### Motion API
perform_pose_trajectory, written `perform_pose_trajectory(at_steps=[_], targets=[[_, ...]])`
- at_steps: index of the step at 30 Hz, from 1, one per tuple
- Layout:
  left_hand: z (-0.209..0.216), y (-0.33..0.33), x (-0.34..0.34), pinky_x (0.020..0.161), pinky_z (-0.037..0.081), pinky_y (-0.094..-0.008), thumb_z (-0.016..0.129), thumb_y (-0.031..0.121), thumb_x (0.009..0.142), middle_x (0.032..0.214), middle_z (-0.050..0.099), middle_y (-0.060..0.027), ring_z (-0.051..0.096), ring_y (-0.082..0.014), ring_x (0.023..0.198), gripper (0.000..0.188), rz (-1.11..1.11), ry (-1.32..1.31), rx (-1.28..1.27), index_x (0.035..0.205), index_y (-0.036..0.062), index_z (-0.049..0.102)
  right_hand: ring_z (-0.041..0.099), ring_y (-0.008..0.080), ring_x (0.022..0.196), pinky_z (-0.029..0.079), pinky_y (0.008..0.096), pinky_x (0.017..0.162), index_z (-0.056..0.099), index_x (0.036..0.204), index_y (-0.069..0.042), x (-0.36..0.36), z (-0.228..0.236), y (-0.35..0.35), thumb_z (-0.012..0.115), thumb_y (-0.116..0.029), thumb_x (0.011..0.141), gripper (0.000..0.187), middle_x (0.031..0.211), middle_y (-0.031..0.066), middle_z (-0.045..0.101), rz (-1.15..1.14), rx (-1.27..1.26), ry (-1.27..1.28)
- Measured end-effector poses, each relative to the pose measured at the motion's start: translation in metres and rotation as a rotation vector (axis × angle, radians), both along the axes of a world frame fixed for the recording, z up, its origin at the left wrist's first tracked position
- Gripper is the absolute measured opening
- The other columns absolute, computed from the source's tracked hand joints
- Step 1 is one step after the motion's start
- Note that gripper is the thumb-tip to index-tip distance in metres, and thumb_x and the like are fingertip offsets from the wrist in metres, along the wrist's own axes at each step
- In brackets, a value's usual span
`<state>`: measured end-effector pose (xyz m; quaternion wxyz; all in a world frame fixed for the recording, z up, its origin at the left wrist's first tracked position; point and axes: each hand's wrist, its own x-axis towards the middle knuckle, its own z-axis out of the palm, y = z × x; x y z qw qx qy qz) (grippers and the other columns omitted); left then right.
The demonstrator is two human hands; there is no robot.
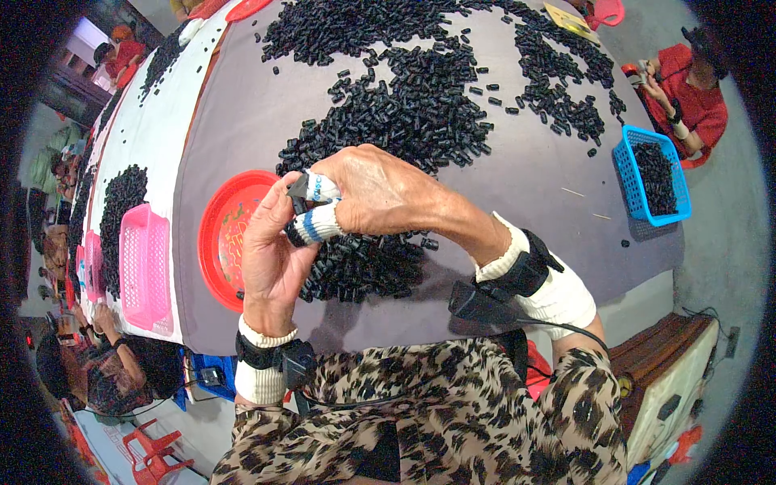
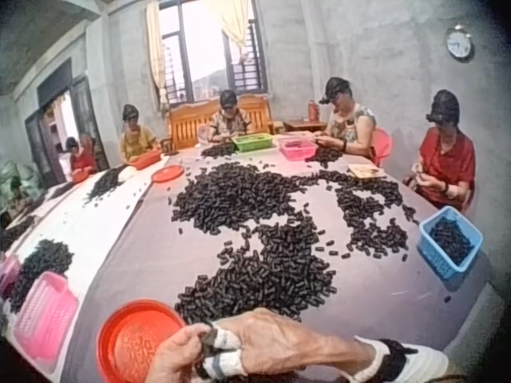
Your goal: The recorder is seen sorting through a large pile of small black plastic shoe components at a table, inspecting them and placing specific ones into containers.
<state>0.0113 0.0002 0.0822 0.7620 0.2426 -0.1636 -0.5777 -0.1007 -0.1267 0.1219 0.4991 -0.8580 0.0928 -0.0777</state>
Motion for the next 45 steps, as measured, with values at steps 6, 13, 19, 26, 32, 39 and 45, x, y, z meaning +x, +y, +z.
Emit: perform_pose_trajectory(at_steps=[6, 13, 19, 26, 32, 39, 45], targets=[[0.000, 0.001, 0.001, 0.086, 0.046, -0.0333, 0.055, 0.010, 0.085, 0.101, 0.059, -0.0104, 0.058, -0.0197, 0.094, 0.027, 0.016, -0.029, 0.026, 0.109, -0.0024, 0.051, 0.054, 0.0168, 0.061, 0.043, 0.0313, 0.058, 0.057, 0.081, -0.001, 0.002, -0.001, 0.002, 0.069, -0.025, 0.070, 0.029, 0.069, 0.0069, 0.059, -0.006, -0.040, -0.015], [0.005, 0.000, 0.000, 0.082, 0.048, -0.0319, 0.054, 0.011, 0.085, 0.099, 0.060, -0.0100, 0.058, -0.0182, 0.090, 0.026, 0.037, 0.005, 0.029, 0.108, -0.0020, 0.053, 0.048, 0.0096, 0.059, 0.041, 0.0269, 0.054, 0.056, 0.076, -0.002, 0.000, 0.010, 0.005, 0.073, -0.021, 0.065, 0.028, 0.063, 0.0016, 0.053, -0.048, 0.126, -0.039], [0.000, 0.002, 0.001, 0.088, 0.045, -0.0352, 0.053, 0.011, 0.085, 0.102, 0.059, -0.0119, 0.057, -0.0210, 0.096, 0.028, 0.010, -0.008, 0.012, 0.109, -0.0030, 0.051, 0.049, 0.0105, 0.058, 0.041, 0.0272, 0.054, 0.056, 0.076, -0.003, 0.001, 0.004, 0.002, 0.074, -0.025, 0.064, 0.031, 0.062, 0.0022, 0.054, -0.031, 0.031, -0.052], [0.006, 0.000, -0.004, 0.078, 0.048, -0.0284, 0.055, 0.009, 0.085, 0.096, 0.061, -0.0084, 0.059, -0.0154, 0.086, 0.023, 0.055, -0.024, 0.066, 0.105, -0.0011, 0.055, 0.051, 0.0121, 0.059, 0.042, 0.0287, 0.055, 0.057, 0.079, -0.002, 0.000, -0.001, 0.001, 0.072, -0.025, 0.067, 0.030, 0.065, 0.0038, 0.056, -0.030, 0.007, -0.019], [0.007, 0.002, -0.004, 0.077, 0.049, -0.0285, 0.054, 0.008, 0.085, 0.095, 0.061, -0.0083, 0.059, -0.0153, 0.086, 0.021, 0.058, -0.029, 0.069, 0.104, -0.0012, 0.056, 0.053, 0.0134, 0.061, 0.042, 0.0294, 0.056, 0.058, 0.081, -0.002, 0.001, 0.000, 0.003, 0.070, -0.023, 0.069, 0.028, 0.068, 0.0050, 0.058, 0.001, 0.012, -0.013], [0.009, 0.002, -0.004, 0.076, 0.049, -0.0286, 0.054, 0.008, 0.085, 0.094, 0.060, -0.0085, 0.059, -0.0152, 0.085, 0.021, 0.082, -0.101, 0.091, 0.104, -0.0009, 0.056, 0.054, 0.0268, 0.057, 0.042, 0.0355, 0.056, 0.056, 0.072, 0.000, 0.002, -0.004, 0.004, 0.063, -0.029, 0.069, 0.030, 0.063, 0.0131, 0.057, -0.012, -0.003, -0.072], [0.008, 0.001, -0.003, 0.077, 0.049, -0.0302, 0.054, 0.009, 0.086, 0.094, 0.060, -0.0085, 0.059, -0.0152, 0.085, 0.022, 0.060, -0.050, 0.062, 0.105, -0.0007, 0.054, 0.050, 0.0153, 0.057, 0.040, 0.0299, 0.054, 0.057, 0.076, -0.001, 0.000, 0.000, 0.005, 0.068, -0.022, 0.068, 0.025, 0.063, 0.0061, 0.055, -0.048, 0.051, -0.084]])
